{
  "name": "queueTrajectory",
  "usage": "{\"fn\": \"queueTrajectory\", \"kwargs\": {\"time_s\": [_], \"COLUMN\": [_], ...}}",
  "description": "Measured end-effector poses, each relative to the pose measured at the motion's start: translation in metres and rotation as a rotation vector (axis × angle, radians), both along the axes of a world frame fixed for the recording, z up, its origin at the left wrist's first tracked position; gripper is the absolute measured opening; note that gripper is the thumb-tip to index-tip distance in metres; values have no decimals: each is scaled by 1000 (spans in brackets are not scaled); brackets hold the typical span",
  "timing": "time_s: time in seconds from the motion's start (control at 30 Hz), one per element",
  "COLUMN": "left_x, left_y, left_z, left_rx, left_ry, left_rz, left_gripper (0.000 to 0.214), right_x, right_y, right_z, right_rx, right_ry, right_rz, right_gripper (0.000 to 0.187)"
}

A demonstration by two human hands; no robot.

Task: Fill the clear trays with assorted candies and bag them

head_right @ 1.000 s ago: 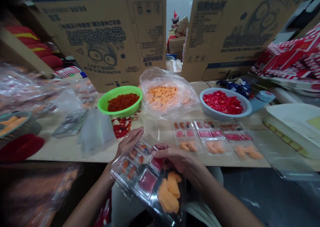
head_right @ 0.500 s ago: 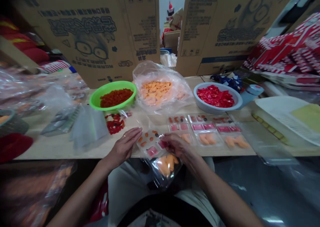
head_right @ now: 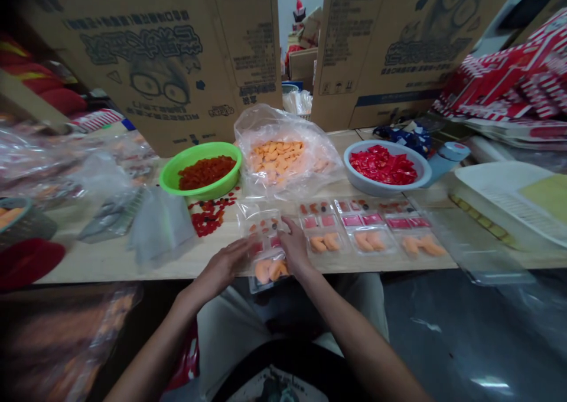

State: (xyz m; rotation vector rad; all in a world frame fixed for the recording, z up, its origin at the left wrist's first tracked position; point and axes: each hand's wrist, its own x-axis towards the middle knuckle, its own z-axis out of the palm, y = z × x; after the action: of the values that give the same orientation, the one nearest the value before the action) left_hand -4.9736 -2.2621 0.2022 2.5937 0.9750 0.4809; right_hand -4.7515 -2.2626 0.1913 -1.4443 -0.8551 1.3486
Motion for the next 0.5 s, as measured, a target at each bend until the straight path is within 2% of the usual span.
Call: {"fn": "queueTrajectory", "kwargs": {"time_s": [0.1,0.2,0.3,0.33,0.4,0.5], "left_x": [6,21,30,30,26,20], "left_y": [-18,-41,-50,-50,-47,-43], "left_z": [6,0,-10,-12,-13,-9], "left_rx": [-44,-75,-87,-86,-83,-75], "left_ry": [24,108,129,123,104,65], "left_rz": [47,61,113,115,95,54], "left_gripper": [64,72,54,51,50,49], "right_x": [-5,-7,-11,-14,-20,-32], "right_y": [2,3,2,2,3,9], "right_z": [0,4,9,10,12,15], "right_rx": [9,-18,-68,-41,113,388], "right_ry": [-246,-609,-1080,-1230,-1458,-1588], "right_rz": [-58,69,205,233,311,509], "right_gripper": [63,49,37,35,38,40]}}
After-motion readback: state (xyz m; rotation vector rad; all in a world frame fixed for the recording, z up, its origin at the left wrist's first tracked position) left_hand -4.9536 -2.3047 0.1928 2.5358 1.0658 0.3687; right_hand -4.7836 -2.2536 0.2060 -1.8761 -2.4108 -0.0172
